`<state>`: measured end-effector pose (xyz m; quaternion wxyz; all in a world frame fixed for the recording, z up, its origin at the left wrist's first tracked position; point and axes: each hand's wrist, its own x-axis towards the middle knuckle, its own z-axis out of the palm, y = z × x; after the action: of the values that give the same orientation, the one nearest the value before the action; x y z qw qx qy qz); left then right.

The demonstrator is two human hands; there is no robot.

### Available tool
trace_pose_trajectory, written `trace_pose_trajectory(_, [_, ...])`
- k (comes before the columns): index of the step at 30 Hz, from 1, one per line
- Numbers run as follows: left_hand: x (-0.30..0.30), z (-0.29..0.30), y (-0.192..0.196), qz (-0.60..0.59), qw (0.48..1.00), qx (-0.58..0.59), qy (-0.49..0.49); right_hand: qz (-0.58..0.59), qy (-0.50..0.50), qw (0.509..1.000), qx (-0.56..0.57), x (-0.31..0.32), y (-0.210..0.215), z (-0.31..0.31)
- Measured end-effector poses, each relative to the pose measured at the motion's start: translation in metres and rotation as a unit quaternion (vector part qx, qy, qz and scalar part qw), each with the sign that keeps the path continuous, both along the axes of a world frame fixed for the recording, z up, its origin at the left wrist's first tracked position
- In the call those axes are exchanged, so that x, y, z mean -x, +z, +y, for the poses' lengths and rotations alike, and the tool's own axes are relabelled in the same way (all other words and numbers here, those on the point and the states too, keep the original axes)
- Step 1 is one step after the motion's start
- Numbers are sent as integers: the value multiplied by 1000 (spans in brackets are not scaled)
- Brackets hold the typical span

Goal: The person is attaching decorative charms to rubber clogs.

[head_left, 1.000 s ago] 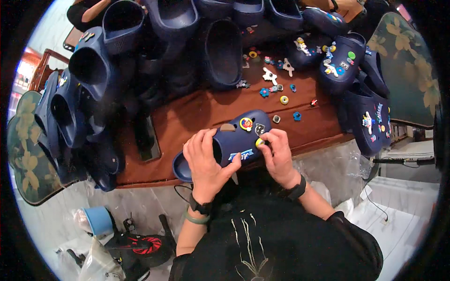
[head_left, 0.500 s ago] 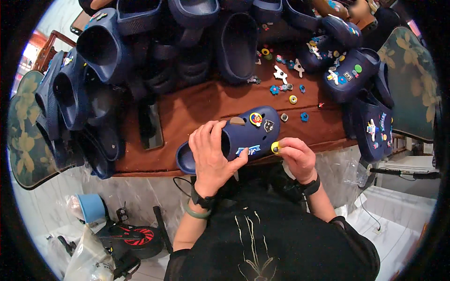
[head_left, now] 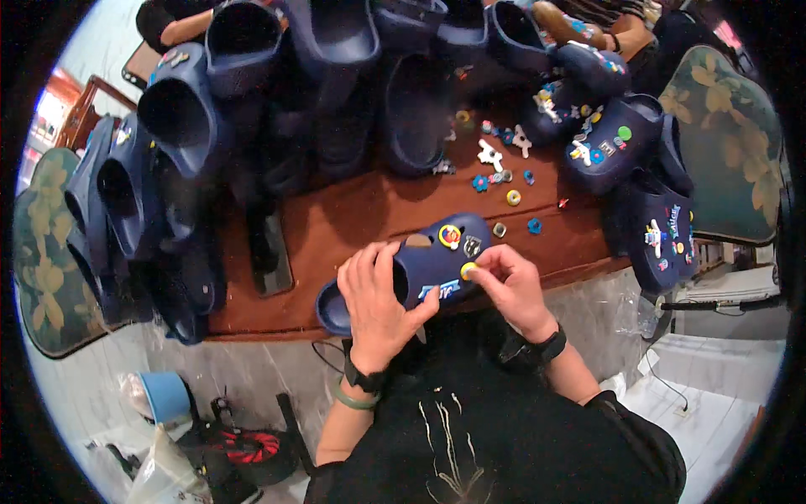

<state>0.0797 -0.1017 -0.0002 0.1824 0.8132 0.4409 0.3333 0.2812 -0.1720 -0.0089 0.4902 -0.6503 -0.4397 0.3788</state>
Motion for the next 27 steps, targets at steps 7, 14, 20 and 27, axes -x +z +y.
trace_pose_trajectory(7, [4,-8,4,36,999,-16,11,-185,47,982,-13,-4,9,7])
trace_pose_trajectory(14, [-4,0,8,37,999,-23,3,-166,4,979,-119,10,-11,8])
trace_pose_trajectory(20, [4,2,11,27,999,-34,22,-215,22,953,-214,5,-24,8])
trace_pose_trajectory(27, [0,-8,-3,26,999,-45,10,-363,90,883,-282,-27,-25,8])
